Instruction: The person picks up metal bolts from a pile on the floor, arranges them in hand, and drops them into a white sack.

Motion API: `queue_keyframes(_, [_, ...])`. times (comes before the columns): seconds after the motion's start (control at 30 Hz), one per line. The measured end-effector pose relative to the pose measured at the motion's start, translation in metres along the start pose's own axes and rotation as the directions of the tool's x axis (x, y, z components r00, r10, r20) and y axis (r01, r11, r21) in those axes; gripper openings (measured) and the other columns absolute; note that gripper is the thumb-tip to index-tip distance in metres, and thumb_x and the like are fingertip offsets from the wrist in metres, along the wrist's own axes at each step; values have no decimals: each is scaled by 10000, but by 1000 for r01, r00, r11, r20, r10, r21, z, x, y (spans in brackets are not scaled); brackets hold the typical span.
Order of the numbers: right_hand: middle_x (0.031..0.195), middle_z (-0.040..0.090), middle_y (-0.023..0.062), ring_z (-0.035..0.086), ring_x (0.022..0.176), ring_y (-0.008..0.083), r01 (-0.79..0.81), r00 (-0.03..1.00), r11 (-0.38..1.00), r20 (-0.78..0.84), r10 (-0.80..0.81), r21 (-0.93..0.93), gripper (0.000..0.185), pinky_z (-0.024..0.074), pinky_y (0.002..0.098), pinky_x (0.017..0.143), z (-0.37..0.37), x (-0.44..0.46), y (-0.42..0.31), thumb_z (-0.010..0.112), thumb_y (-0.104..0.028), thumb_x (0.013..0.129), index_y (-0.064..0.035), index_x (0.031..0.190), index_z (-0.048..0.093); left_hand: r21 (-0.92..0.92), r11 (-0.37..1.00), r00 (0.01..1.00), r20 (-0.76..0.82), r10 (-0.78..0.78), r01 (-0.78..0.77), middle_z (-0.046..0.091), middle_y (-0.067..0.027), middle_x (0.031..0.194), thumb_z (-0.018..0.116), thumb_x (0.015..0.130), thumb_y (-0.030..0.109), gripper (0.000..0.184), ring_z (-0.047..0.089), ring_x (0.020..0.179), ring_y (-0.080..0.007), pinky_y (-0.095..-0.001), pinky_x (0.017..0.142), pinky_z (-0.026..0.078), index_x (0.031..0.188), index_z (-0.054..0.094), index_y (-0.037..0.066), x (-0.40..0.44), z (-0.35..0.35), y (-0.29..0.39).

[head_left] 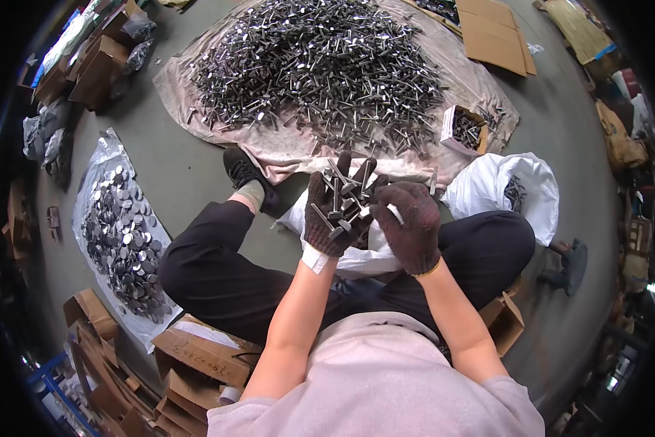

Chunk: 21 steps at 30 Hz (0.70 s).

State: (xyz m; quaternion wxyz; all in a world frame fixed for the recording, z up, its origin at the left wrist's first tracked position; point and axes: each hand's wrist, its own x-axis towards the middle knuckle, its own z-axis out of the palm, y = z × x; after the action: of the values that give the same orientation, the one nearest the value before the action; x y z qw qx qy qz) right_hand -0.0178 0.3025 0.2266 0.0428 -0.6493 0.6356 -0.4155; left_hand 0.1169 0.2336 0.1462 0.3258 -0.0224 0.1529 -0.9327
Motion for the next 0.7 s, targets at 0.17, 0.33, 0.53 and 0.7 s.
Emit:
queue_keyframes(0.17, [942,666,82,635,879,328,64,988,990,151,-45,-125,383,506,447,786,-6,-6,-6,832,-179,675,-107,1022,686,61,998,998,-49,38,-35,341,-150,1595,501,988,567,603,380,1405,-453,-601,1105,393,1505,446,262,-3,5,-6])
queue_keyframes(0.33, [910,652,79,623,852,320,127,985,974,139,-102,-185,384,499,447,770,7,-20,1,842,-206,650,-109,983,677,93,996,1000,-20,11,-9,347,-151,1590,531,989,535,558,381,1403,-457,-621,1104,382,1482,478,280,-5,4,-6])
queue_keyframes(0.53, [843,642,90,621,812,302,-67,993,985,105,50,158,284,485,422,712,-17,-15,-5,825,-67,662,-88,898,667,108,992,998,22,59,-61,458,-166,1512,551,985,514,507,462,1341,-470,-630,1114,384,1435,535,282,-4,8,1])
queue_keyframes(0.7, [838,642,76,625,817,308,32,996,994,90,-23,-100,286,488,428,721,-28,2,4,833,-99,661,-94,894,668,46,997,994,-81,67,-63,438,-175,1525,543,991,507,502,469,1340,-466,-635,1087,415,1437,531,277,-9,11,-3])
